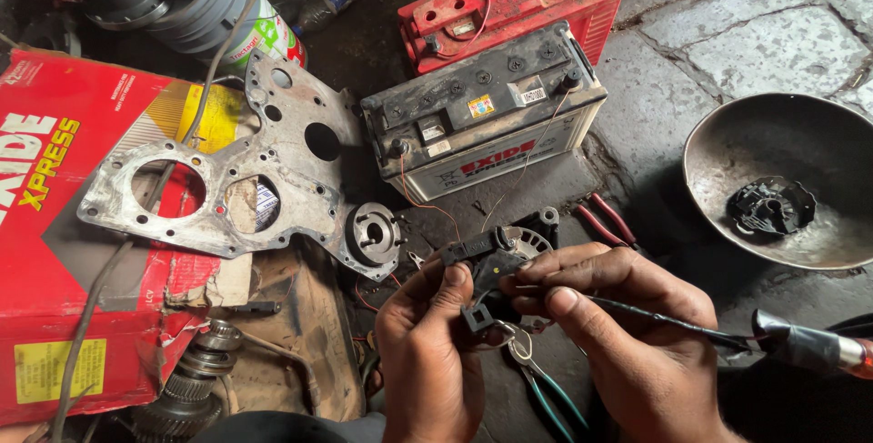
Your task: The person sits on the floor and uses a test light connected to a car battery to check continuity on a small electrical component. They probe various terminals with the test light, observe the bulb lighting up, and use a screwdriver to adjust or clean contacts on the component.
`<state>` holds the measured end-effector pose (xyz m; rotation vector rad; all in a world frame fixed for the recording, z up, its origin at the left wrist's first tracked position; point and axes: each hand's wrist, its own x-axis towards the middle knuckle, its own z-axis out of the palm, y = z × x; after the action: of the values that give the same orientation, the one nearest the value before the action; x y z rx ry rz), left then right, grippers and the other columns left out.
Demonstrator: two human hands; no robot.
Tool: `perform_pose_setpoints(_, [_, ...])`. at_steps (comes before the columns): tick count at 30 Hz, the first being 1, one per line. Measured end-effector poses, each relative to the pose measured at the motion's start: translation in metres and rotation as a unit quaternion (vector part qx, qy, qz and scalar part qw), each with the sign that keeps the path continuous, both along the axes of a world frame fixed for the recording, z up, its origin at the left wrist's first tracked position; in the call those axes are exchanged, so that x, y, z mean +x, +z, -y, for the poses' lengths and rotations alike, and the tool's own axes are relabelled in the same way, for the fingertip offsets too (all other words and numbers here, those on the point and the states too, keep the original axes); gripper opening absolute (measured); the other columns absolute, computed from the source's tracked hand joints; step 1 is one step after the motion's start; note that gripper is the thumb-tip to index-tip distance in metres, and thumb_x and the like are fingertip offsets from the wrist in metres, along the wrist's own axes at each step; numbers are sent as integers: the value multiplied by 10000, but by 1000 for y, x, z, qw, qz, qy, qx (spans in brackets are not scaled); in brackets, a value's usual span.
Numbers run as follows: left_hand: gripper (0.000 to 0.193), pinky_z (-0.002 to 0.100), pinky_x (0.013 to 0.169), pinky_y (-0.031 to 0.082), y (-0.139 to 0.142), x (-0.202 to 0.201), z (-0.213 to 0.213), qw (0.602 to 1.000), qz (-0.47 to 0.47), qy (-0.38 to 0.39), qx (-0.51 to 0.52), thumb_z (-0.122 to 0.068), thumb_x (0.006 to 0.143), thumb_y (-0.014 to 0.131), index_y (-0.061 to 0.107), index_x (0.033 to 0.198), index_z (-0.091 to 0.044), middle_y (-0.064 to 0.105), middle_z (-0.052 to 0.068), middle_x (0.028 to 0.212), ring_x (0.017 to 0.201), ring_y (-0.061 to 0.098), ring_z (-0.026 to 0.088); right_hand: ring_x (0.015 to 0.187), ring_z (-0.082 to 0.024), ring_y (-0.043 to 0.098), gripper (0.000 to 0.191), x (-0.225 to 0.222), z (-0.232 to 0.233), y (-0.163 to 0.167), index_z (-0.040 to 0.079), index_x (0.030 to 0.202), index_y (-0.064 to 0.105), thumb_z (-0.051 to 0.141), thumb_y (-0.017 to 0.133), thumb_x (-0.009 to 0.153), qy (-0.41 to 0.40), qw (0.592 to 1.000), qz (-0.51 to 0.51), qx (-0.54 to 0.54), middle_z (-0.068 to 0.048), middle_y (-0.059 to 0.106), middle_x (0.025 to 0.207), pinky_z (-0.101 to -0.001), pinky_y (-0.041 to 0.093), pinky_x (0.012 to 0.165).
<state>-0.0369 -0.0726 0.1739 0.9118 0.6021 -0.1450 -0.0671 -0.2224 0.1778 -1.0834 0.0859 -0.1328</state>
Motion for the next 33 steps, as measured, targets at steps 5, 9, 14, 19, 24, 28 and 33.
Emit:
perform_pose_setpoints(5, [179, 250, 420, 491, -4, 0, -4, 1000, -7, 5, -18, -144, 894, 714, 718, 962, 22, 682, 51, 739, 584, 647, 127, 894, -294, 748, 118, 0, 2, 2, -145, 1005, 688, -109, 615, 920, -38, 997, 13, -59, -266, 723, 1042, -387, 641, 830])
perform_pose_setpoints(9, [177, 259, 415, 481, -8, 1, -11, 1000, -2, 11, -6, -175, 890, 728, 705, 895, 0, 663, 43, 721, 556, 608, 122, 783, -271, 718, 132, 4, 6, 3, -151, 1031, 704, -89, 625, 945, -73, 995, -19, -61, -248, 730, 951, -363, 611, 734])
perform_pose_setpoints(14, [158, 269, 445, 481, -6, 2, -18, 999, 22, 39, -15, -175, 896, 738, 689, 877, -26, 592, -6, 699, 579, 567, 96, 853, -253, 734, 126, 8, 4, 3, -125, 986, 742, -71, 665, 902, -29, 990, -33, -133, -210, 761, 961, -344, 614, 790])
perform_pose_setpoints(19, [134, 279, 475, 495, -4, 3, -18, 997, 54, 62, 14, -127, 914, 709, 705, 912, 8, 609, 17, 720, 592, 575, 115, 987, -208, 727, 90, 8, -2, 1, -104, 942, 722, -92, 686, 860, 5, 995, -22, -99, -186, 733, 1104, -313, 605, 874])
perform_pose_setpoints(24, [168, 278, 495, 514, -4, 0, -15, 989, 133, 51, 49, -80, 930, 678, 721, 1001, 66, 700, 86, 816, 641, 632, 139, 919, -184, 743, 104, 9, -4, 2, -96, 921, 774, -86, 694, 855, 23, 987, -37, -156, -174, 760, 1083, -278, 606, 805])
perform_pose_setpoints(28, [194, 262, 726, 567, -4, -2, -12, 977, 186, 61, 85, -15, 924, 678, 721, 1064, 112, 749, 127, 961, 822, 695, 152, 933, -173, 757, 89, 10, -6, 6, -69, 902, 781, -72, 737, 824, 7, 968, -3, -249, -154, 776, 1062, -267, 623, 790])
perform_pose_setpoints(33, [224, 274, 852, 568, -5, -1, -13, 976, 182, 74, 97, 41, 907, 673, 720, 1108, 127, 759, 165, 1020, 916, 710, 174, 933, -164, 774, 106, 10, -9, 9, -49, 908, 779, -63, 754, 806, 10, 957, 38, -288, -143, 772, 1065, -258, 648, 791])
